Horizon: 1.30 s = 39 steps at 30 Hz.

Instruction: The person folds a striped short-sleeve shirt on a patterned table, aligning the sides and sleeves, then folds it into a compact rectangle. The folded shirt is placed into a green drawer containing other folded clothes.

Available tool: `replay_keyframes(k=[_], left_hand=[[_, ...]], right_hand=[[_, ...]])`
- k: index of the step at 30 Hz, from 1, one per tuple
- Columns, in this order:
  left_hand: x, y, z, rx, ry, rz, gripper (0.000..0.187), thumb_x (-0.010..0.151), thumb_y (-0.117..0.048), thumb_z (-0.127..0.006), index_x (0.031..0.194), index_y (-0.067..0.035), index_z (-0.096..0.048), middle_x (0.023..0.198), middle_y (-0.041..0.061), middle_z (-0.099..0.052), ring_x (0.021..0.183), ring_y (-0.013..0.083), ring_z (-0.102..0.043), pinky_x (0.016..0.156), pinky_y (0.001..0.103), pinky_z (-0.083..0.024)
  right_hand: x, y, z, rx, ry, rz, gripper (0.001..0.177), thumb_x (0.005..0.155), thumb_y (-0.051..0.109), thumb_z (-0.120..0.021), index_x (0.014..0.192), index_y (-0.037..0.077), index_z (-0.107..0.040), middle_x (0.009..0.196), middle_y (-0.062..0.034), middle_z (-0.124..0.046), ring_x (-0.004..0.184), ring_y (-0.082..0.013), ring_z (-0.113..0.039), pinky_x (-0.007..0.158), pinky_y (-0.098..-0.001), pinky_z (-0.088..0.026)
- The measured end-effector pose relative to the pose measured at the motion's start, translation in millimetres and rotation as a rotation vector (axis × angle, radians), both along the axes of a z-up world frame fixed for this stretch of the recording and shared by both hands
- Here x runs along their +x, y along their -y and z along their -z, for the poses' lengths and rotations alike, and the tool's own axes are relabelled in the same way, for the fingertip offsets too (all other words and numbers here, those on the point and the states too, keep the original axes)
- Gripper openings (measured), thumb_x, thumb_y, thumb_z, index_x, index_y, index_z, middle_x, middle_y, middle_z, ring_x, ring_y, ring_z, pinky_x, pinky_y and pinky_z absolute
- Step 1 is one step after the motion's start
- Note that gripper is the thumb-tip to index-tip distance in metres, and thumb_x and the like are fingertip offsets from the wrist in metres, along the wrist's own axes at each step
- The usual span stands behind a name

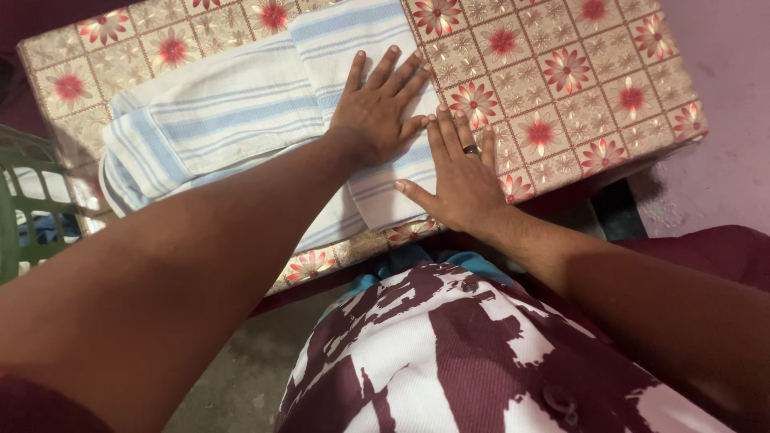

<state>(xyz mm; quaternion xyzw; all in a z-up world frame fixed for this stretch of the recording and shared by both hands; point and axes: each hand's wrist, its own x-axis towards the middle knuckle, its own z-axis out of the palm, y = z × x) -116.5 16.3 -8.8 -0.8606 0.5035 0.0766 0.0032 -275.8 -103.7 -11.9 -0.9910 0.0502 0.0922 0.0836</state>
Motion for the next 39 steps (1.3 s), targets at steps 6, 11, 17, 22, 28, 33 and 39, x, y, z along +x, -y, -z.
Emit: replay_keyframes(k=[6,11,17,22,28,33,39], left_hand=[[-0.7,1.4,-4.0,-0.098,-0.052,-0.104,0.087,0.099,-0.070,-0.032,0.165,-0.020,-0.006,0.172,0.006,-0.004,0.157,0.0254,-0.001,0.125,0.055,0.003],[-25.2,-23.0,-8.8,-0.318,-0.035,-0.303,0.090,0.101,-0.068,-0.042,0.166,-0.014,-0.013,0.174,0.013,-0.008,0.160,0.0330,-0.003,0.127,0.059,-0.001],[-86.4,-66.1,-2.1,-0.329,-0.073,-0.438,0.094,0.101,-0.067,-0.043,0.163,-0.001,-0.018,0.171,0.018,-0.011,0.159,0.0349,-0.005,0.125,0.062,-0.002],[-94.0,-77.4,-0.7,-0.331,-0.128,-0.510,0.095,0.100,-0.067,-0.043,0.161,0.001,-0.015,0.169,0.021,-0.011,0.157,0.0356,-0.006,0.123,0.062,-0.003],[-100.4,-73.2,3.1,-0.264,-0.209,-0.589,0.094,0.098,-0.060,-0.046,0.159,0.001,-0.011,0.169,0.020,-0.008,0.156,0.0335,-0.002,0.122,0.059,-0.002],[-104.0,-81.7,7.7,-0.341,-0.226,-0.565,0.090,0.101,-0.057,-0.046,0.161,0.001,-0.012,0.170,0.020,-0.010,0.158,0.0337,-0.003,0.124,0.059,-0.002],[-109.0,-84.3,14.5,-0.434,-0.187,-0.549,0.085,0.104,-0.055,-0.044,0.161,0.002,-0.017,0.170,0.022,-0.015,0.159,0.0361,-0.007,0.125,0.061,-0.004]], right_hand=[[1.0,0.1,0.0,0.019,0.000,0.013,0.109,0.093,0.077,-0.044,0.160,-0.003,-0.010,0.168,-0.0249,-0.006,0.156,-0.0384,0.001,0.119,-0.0679,0.001],[-5.4,-4.3,-4.8,-0.036,0.042,-0.003,0.111,0.090,0.077,-0.050,0.159,-0.002,-0.013,0.166,-0.0289,-0.007,0.155,-0.0436,0.001,0.118,-0.0707,0.000],[-19.8,-15.2,-6.6,-0.002,0.055,0.041,0.116,0.085,0.075,-0.061,0.161,0.001,-0.014,0.164,-0.0315,-0.010,0.153,-0.0470,-0.005,0.116,-0.0724,-0.007],[-16.8,-13.0,-0.7,0.125,0.173,0.114,0.115,0.084,0.069,-0.069,0.158,-0.004,-0.018,0.157,-0.0340,-0.021,0.146,-0.0486,-0.023,0.114,-0.0666,-0.021],[10.5,3.5,13.4,0.377,0.302,0.450,0.088,0.088,0.050,-0.079,0.147,-0.005,-0.044,0.133,-0.0268,-0.055,0.120,-0.0377,-0.059,0.101,-0.0486,-0.049],[56.3,26.5,9.4,1.063,0.110,0.564,0.065,0.098,0.041,-0.075,0.117,-0.021,-0.064,0.114,-0.0264,-0.073,0.104,-0.0279,-0.071,0.093,-0.0390,-0.058],[77.8,35.6,-14.0,1.134,-0.108,0.574,0.037,0.090,0.018,-0.069,0.121,-0.003,-0.066,0.114,-0.0187,-0.074,0.104,-0.0269,-0.075,0.093,-0.0383,-0.060]])
